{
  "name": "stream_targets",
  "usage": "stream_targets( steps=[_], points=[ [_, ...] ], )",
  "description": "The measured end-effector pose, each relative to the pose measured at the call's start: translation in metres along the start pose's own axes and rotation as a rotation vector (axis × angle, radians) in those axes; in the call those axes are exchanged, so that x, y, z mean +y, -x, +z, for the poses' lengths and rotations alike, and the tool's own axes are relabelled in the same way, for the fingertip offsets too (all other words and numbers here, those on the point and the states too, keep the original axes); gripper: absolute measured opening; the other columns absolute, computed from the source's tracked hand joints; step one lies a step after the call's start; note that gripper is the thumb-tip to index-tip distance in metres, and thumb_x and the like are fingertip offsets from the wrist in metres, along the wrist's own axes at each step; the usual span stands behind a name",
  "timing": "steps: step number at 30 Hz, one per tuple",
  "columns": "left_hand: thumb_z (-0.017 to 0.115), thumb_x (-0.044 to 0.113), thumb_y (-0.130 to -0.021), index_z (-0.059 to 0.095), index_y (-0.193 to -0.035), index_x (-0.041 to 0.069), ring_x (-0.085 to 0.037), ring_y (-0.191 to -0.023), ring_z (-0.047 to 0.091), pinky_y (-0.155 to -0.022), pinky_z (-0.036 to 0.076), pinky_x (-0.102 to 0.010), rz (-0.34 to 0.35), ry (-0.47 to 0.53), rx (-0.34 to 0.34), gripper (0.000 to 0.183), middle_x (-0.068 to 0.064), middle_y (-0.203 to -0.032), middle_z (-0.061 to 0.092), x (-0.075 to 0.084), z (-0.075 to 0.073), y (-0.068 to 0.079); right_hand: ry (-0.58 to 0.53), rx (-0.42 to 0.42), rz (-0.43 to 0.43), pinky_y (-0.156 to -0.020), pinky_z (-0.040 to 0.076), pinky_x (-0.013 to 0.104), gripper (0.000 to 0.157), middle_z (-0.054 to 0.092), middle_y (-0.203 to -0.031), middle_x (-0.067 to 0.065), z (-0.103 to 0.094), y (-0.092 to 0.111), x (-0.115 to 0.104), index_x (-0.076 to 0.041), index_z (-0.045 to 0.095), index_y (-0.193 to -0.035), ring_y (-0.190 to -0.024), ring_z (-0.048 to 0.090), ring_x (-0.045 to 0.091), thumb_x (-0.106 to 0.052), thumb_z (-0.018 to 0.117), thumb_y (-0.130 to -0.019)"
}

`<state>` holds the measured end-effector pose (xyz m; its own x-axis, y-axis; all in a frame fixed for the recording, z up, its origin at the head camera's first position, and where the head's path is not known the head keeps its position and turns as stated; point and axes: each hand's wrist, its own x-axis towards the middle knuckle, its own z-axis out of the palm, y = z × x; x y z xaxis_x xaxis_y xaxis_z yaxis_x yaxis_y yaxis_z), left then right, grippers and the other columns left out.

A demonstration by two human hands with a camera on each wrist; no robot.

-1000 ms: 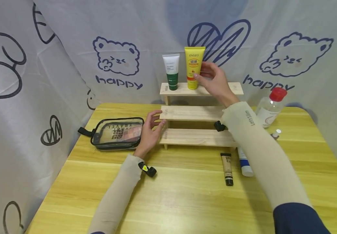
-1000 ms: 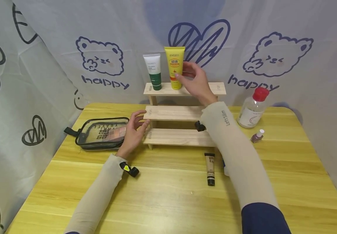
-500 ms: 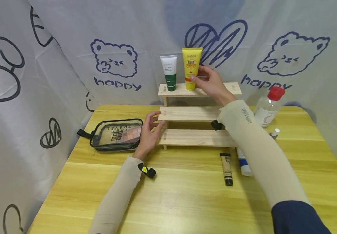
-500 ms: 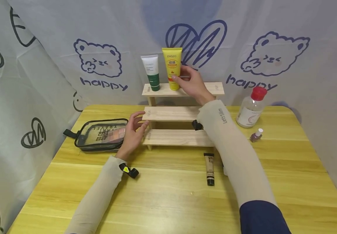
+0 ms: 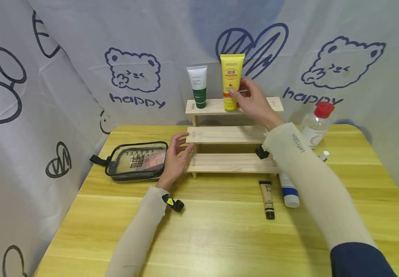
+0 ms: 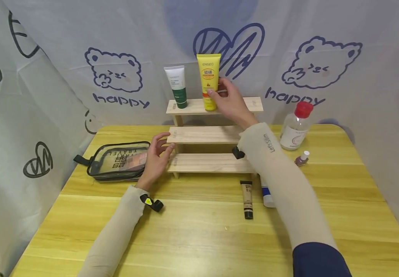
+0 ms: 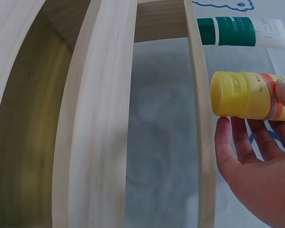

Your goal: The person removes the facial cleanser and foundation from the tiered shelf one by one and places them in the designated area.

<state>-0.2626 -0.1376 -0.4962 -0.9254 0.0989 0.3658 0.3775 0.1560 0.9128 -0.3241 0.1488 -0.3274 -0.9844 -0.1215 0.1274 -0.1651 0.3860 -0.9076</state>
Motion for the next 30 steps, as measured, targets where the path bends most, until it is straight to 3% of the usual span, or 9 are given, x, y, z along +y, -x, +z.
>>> stream_targets(
  steps=[6,12,23,30],
  points=[
    [0.066,0.016,-0.111,0.054,-0.153,0.013,-0.044,-0.128,0.067,-0.112,0.055,-0.061,-0.002,0.001,-0.005,0.043,-0.019,-0.146,0.067,0.001,0.001,0.001,0.049,0.009,-0.010,-0.123,0.047,0.048,0.056,0.057,-0.156,0.013,-0.014,0.016,0.000,-0.014,0.048,-0.161,-0.141,0.054,0.030,-0.041,0.060,-0.113],
    [0.066,0.014,-0.111,0.054,-0.153,0.012,-0.046,-0.129,0.067,-0.112,0.055,-0.062,-0.010,0.009,-0.002,0.044,-0.022,-0.145,0.066,0.000,0.000,0.000,0.069,0.024,-0.067,-0.122,0.046,0.053,0.051,0.060,-0.152,0.018,-0.027,0.031,0.001,-0.009,0.052,-0.154,-0.141,0.057,0.034,-0.036,0.062,-0.113],
    [0.066,0.012,-0.111,0.053,-0.153,0.011,-0.038,-0.130,0.068,-0.113,0.056,-0.058,-0.008,0.002,-0.006,0.044,-0.015,-0.153,0.064,0.000,0.001,-0.003,0.111,0.050,-0.107,-0.127,0.041,0.059,0.053,0.060,-0.152,0.015,-0.045,0.062,0.001,-0.013,0.050,-0.158,-0.142,0.056,0.032,-0.037,0.063,-0.113],
    [0.066,0.012,-0.110,0.054,-0.152,0.011,-0.039,-0.128,0.069,-0.112,0.057,-0.057,-0.012,0.003,-0.002,0.043,-0.017,-0.151,0.065,0.000,-0.002,-0.005,0.119,0.071,-0.101,-0.123,0.046,0.058,0.056,0.057,-0.156,0.013,-0.056,0.081,0.000,-0.015,0.047,-0.162,-0.141,0.056,0.030,-0.037,0.063,-0.113]
  ],
)
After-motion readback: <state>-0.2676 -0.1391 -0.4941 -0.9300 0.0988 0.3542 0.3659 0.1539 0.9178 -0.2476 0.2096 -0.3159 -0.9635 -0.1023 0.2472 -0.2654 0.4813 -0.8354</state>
